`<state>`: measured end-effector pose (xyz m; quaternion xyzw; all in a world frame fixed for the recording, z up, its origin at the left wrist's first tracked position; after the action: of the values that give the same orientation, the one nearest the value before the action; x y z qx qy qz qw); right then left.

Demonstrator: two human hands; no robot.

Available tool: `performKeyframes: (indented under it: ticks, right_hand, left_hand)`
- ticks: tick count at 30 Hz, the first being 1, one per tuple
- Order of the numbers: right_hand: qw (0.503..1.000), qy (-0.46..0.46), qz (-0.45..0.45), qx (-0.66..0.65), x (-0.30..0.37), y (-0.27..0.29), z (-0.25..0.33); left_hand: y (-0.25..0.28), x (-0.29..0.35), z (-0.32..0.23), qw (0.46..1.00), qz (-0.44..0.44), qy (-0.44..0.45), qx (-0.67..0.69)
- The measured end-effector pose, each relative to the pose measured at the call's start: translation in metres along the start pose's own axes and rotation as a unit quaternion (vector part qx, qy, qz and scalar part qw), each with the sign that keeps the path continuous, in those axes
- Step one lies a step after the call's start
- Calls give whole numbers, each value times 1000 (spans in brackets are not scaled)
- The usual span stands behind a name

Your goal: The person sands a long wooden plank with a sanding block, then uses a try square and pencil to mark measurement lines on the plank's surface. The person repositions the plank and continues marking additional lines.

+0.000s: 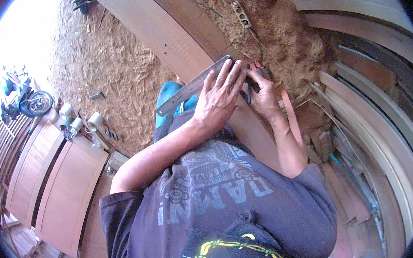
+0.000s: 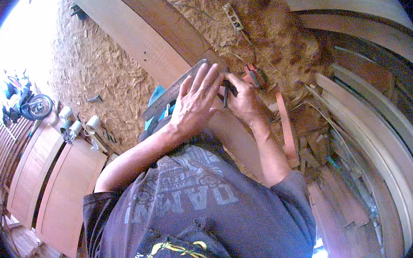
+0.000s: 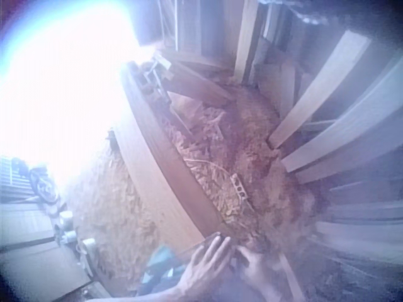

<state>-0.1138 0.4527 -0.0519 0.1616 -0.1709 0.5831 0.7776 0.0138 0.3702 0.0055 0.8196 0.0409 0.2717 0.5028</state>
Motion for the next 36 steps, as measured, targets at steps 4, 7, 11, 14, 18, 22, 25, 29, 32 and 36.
performKeyframes:
  ticks: [4, 7, 11, 14, 18, 22, 25, 29, 32, 36]
  right_hand:
    - [998, 58, -10, 38, -4, -3, 1]
    - [999, 35, -4, 38, -6, -4, -4]
    - [1000, 22, -5, 18, -6, -4, -5]
    - [999, 28, -2, 25, -4, -4, -2]
    - [998, 31, -13, 48, -5, -4, 1]
    - [995, 74, -22, 61, -7, -5, 4]
    - [997, 61, -25, 28, -8, -5, -1]
    - [999, 43, -25, 5, -6, -4, -6]
    - [997, 47, -35, 41, -4, -3, -5]
    - [998, 38, -29, 33, -3, -3, -1]
  left_hand:
    - [1, -2, 2, 1000, -10, 15, 6]
    - [2, -2, 3, 1000, -19, 18, 17]
    - [0, -1, 2, 999, -12, 24, 19]
    - [-2, -1, 2, 999, -10, 29, 24]
    - [-7, -2, 3, 999, -14, 30, -3]
    - [-12, -2, 4, 999, -11, 34, -8]
    - [-11, -1, 3, 999, -19, 30, -11]
    - [-4, -1, 2, 999, -24, 27, -2]
    - [2, -1, 0, 999, -34, 23, 10]
    - [6, 1, -1, 999, -34, 22, 15]
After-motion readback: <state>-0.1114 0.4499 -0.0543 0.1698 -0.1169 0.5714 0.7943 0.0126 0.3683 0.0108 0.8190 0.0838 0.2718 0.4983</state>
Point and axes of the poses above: each hand's wrist, its own x-axis away from the middle knuckle, its own y-axis out of the back of the hand, z = x × y, the point moved 5 cm from there along -x, towards the middle knuckle, and after that the axes turned 10 degrees about -x, right-handed, at the moved point
